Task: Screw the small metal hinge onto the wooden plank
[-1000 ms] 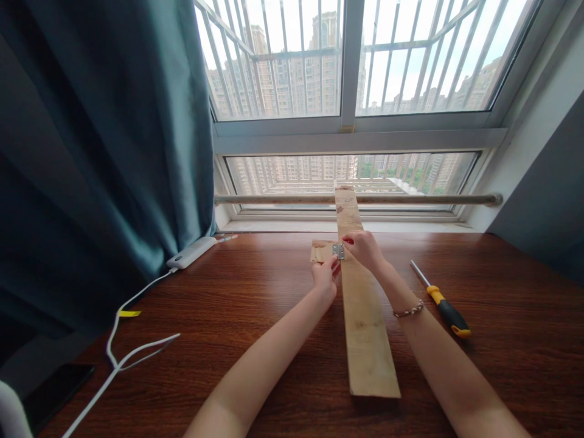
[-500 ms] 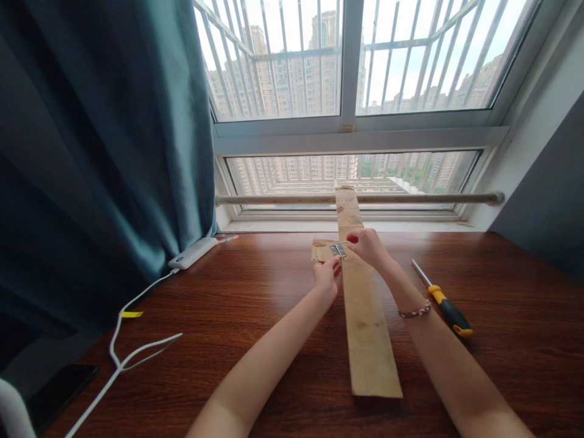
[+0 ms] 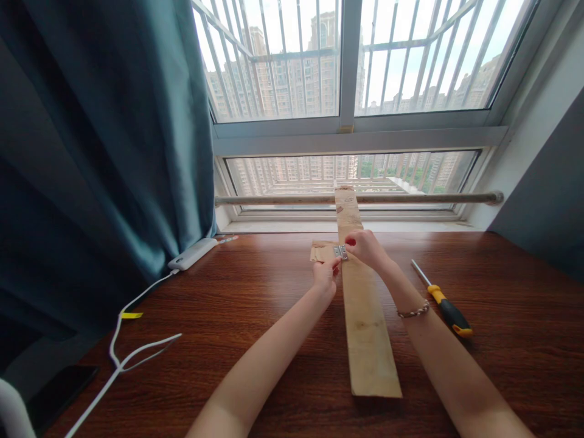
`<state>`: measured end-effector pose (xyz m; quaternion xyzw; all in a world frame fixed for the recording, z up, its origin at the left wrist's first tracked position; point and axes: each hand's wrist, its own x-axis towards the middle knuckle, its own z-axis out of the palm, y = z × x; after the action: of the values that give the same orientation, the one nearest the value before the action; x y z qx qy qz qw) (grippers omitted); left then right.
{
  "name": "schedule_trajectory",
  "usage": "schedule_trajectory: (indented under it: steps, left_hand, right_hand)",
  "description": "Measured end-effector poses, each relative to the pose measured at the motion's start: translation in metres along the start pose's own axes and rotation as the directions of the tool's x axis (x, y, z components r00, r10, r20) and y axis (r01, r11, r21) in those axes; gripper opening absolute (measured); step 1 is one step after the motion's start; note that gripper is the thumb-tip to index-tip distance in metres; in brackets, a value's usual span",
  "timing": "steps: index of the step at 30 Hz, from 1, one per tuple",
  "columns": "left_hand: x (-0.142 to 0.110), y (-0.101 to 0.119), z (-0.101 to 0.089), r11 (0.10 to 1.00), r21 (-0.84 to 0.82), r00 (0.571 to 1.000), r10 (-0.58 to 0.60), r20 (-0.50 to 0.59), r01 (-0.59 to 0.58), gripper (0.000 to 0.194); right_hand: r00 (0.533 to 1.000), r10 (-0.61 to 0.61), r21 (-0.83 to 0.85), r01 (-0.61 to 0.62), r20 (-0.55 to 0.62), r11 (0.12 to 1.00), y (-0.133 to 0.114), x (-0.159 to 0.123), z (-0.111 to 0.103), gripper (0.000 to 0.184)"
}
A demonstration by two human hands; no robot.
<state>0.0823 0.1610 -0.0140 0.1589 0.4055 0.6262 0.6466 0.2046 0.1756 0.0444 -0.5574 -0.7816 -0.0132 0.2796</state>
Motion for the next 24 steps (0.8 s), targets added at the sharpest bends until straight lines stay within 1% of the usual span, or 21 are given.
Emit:
schedule_trajectory:
  steps: [4, 9, 14, 17, 21, 24]
  left_hand:
    - [-0.002, 0.001, 0.000, 1.000, -0.027, 1.000, -0.008, -0.005, 0.008, 0.022]
    - [-0.008, 0.003, 0.002, 0.998, -0.053, 0.999, -0.027, -0.017, 0.026, 0.019]
    - [-0.011, 0.005, 0.004, 0.999, -0.041, 1.000, -0.027, -0.001, 0.027, 0.018]
    - [-0.011, 0.005, 0.004, 0.999, -0.031, 1.000, -0.026, -0.011, 0.025, 0.018]
    - [-0.013, 0.005, 0.004, 0.999, -0.022, 0.999, -0.036, -0.020, 0.036, 0.020]
    - [-0.014, 0.005, 0.004, 0.997, -0.046, 0.998, -0.056, 0.005, 0.056, 0.019]
  right_hand:
    - [1.000, 0.002, 0.001, -0.002, 0.015, 1.000, -0.001, -0.001, -0.002, 0.016]
    - [0.999, -0.023, 0.030, 0.023, 0.025, 0.999, -0.002, -0.001, 0.000, 0.016]
    - [1.000, -0.008, 0.035, 0.008, 0.004, 0.999, -0.003, 0.000, 0.004, 0.016]
    - [1.000, -0.023, 0.045, 0.024, -0.014, 0.999, -0.003, 0.000, 0.007, 0.017]
    - [0.998, -0.059, 0.077, 0.058, 0.018, 0.995, -0.002, -0.001, 0.012, 0.017]
    - [0.998, -0.042, 0.088, 0.039, 0.035, 0.995, -0.002, -0.001, 0.014, 0.013]
